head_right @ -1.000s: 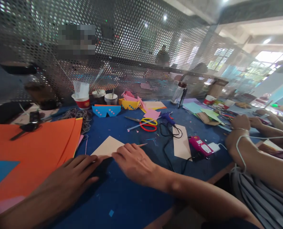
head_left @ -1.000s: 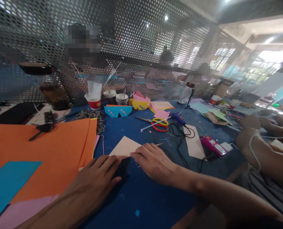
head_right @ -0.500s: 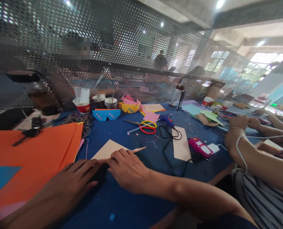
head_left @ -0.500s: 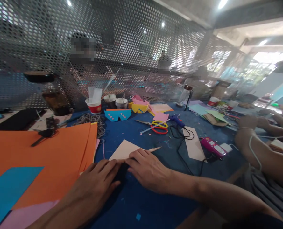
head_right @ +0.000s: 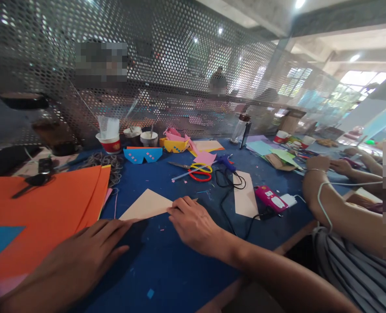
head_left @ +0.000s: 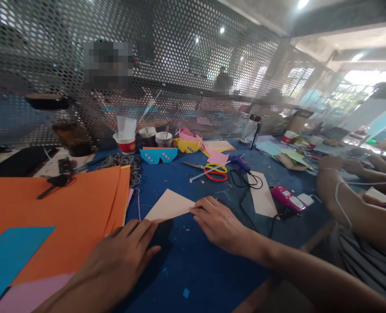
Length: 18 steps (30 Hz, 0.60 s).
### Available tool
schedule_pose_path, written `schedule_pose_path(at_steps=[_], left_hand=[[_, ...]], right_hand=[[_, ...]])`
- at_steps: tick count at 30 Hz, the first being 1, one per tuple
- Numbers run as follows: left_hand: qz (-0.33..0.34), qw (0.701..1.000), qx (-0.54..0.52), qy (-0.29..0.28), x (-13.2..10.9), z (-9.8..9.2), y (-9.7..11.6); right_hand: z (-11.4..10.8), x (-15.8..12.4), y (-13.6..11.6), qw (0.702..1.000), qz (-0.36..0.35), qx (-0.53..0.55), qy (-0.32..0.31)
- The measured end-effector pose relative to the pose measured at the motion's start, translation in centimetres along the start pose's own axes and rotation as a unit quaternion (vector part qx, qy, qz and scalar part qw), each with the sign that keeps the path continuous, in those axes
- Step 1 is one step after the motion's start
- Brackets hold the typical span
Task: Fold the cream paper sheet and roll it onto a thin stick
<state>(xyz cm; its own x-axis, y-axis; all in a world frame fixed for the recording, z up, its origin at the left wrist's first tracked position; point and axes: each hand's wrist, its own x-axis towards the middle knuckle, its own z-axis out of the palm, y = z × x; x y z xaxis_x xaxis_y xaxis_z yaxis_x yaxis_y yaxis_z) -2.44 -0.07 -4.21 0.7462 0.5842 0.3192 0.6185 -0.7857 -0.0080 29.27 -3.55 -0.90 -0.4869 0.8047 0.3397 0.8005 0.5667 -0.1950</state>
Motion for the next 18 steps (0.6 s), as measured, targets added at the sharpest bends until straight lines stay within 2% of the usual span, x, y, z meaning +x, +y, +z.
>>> schedule_pose_path(at_steps=[5, 8, 14, 18], left_hand=[[0.022, 0.994, 0.08, 0.077, 0.0, -1.3, 0.5], [0.032, 0.988, 0.117, 0.099, -0.1, -2.1, 0.5], [0.046, 0.985, 0.136, 0.1, -0.7, -2.1, 0.4], [0.021, 0.989, 0.129, 0.065, -2.0, -1.3, -0.1]], right_hand=[[-0.4, -1.1, 1.2, 0.999, 0.023, -0.02, 0.028], [-0.6, -1.7, 1.6, 0.998, 0.046, -0.038, 0.031], [-0.6, -2.0, 1.5, 0.996, 0.054, -0.057, 0.042], [-0.6, -1.8, 1.3, 0.996, 0.051, -0.062, 0.048]])
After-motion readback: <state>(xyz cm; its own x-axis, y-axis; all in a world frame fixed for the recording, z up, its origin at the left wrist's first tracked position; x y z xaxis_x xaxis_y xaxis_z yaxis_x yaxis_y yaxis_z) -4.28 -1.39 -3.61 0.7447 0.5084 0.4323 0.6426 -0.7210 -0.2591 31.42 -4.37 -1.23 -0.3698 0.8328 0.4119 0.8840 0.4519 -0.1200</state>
